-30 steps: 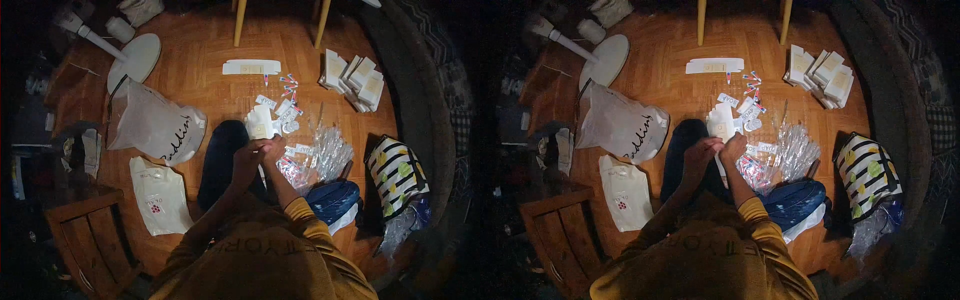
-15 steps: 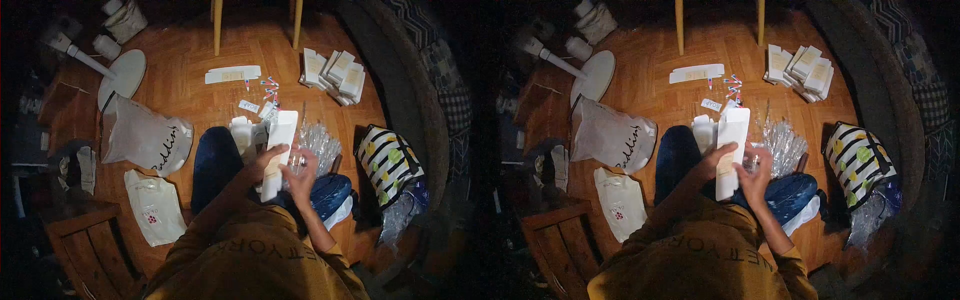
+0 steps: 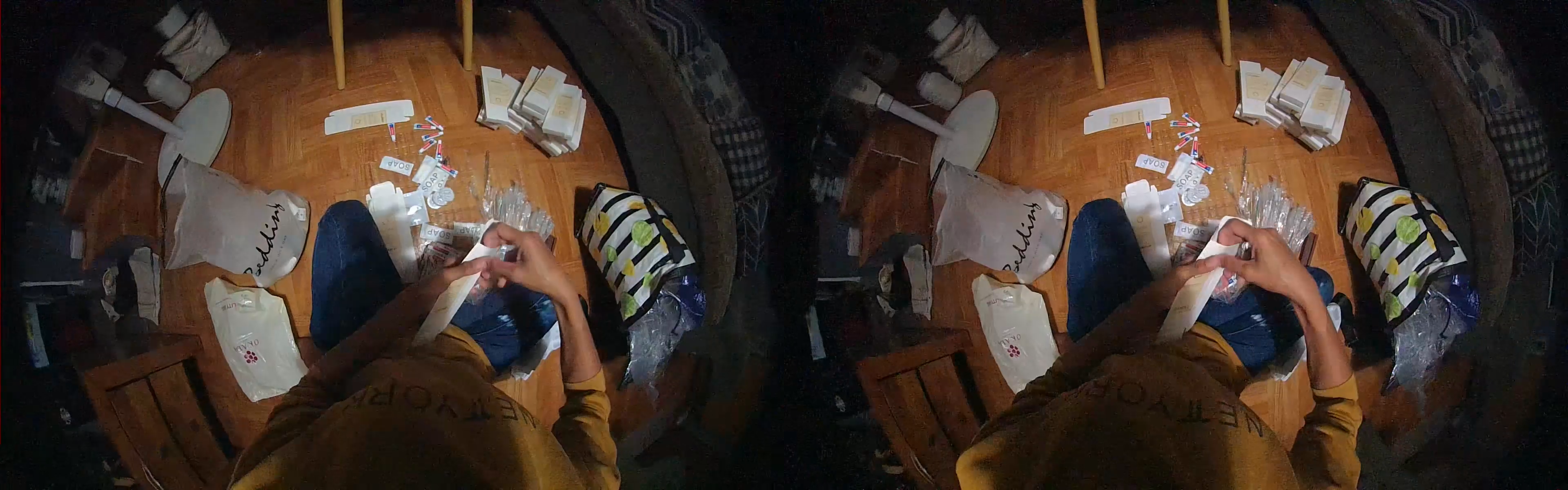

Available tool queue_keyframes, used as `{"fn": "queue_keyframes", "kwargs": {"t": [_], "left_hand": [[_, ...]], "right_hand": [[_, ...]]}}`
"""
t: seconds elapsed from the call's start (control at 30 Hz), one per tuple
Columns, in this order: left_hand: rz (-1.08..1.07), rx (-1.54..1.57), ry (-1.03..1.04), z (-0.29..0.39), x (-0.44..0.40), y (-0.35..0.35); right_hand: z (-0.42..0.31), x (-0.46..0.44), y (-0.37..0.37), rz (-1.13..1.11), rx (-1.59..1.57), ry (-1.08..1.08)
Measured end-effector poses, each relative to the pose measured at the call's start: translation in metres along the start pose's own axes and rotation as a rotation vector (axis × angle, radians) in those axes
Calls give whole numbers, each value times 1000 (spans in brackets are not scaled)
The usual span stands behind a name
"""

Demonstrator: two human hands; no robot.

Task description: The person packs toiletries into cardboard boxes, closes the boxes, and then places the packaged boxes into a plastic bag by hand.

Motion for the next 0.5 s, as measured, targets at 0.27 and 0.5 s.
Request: {"fn": "queue_keyframes", "kwargs": {"t": [0.27, 0.5], "left_hand": [[84, 291, -40, 11, -36, -24], [401, 21, 110, 59, -40, -74]], "right_hand": [[42, 5, -14, 440, -448, -29], [91, 35, 101, 295, -807, 274]]}}
Point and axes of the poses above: each hand's wrist, its own x-axis away from the middle knuckle, its own y-axis out of the palm, z = x × y, the point moved 9 cm from there along -x, towards the middle knuckle, and after that the axes turned 4 degrees about -x, right-handed, at the moved point
